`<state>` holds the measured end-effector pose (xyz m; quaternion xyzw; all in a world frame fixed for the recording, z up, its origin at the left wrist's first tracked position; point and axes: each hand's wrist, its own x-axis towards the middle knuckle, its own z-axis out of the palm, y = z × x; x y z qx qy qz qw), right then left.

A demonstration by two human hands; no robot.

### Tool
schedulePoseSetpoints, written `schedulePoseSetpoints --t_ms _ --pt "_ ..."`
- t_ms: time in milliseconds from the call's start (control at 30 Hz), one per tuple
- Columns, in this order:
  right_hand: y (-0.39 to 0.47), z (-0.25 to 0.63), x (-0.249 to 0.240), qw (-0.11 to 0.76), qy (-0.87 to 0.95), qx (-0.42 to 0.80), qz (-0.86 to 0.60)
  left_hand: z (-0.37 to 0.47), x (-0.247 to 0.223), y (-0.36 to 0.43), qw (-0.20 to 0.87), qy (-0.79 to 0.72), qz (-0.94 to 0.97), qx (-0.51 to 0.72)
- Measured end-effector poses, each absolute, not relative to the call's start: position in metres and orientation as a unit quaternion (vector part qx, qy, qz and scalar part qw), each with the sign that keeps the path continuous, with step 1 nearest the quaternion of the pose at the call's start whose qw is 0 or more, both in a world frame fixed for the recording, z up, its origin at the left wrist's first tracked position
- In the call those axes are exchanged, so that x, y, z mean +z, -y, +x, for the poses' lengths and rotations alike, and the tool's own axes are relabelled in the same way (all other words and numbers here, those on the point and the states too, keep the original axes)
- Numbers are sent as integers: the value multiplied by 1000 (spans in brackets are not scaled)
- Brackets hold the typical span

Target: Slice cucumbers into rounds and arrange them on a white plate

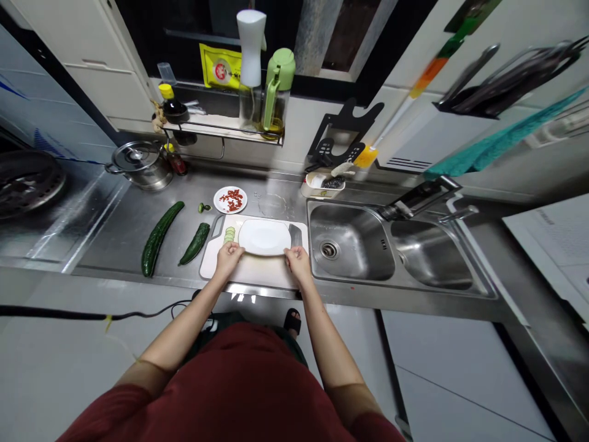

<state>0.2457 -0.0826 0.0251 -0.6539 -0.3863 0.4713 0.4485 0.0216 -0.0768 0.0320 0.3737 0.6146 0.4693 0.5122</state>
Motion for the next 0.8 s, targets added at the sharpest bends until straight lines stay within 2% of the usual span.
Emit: schedulePoseSetpoints --t_ms 300,800 --pt "98 237 9 464 355 502 -637 15 4 100 512 -619 362 473" --pt "113 237 -8 374 396 442 -713 13 -6 111 511 -655 368 418"
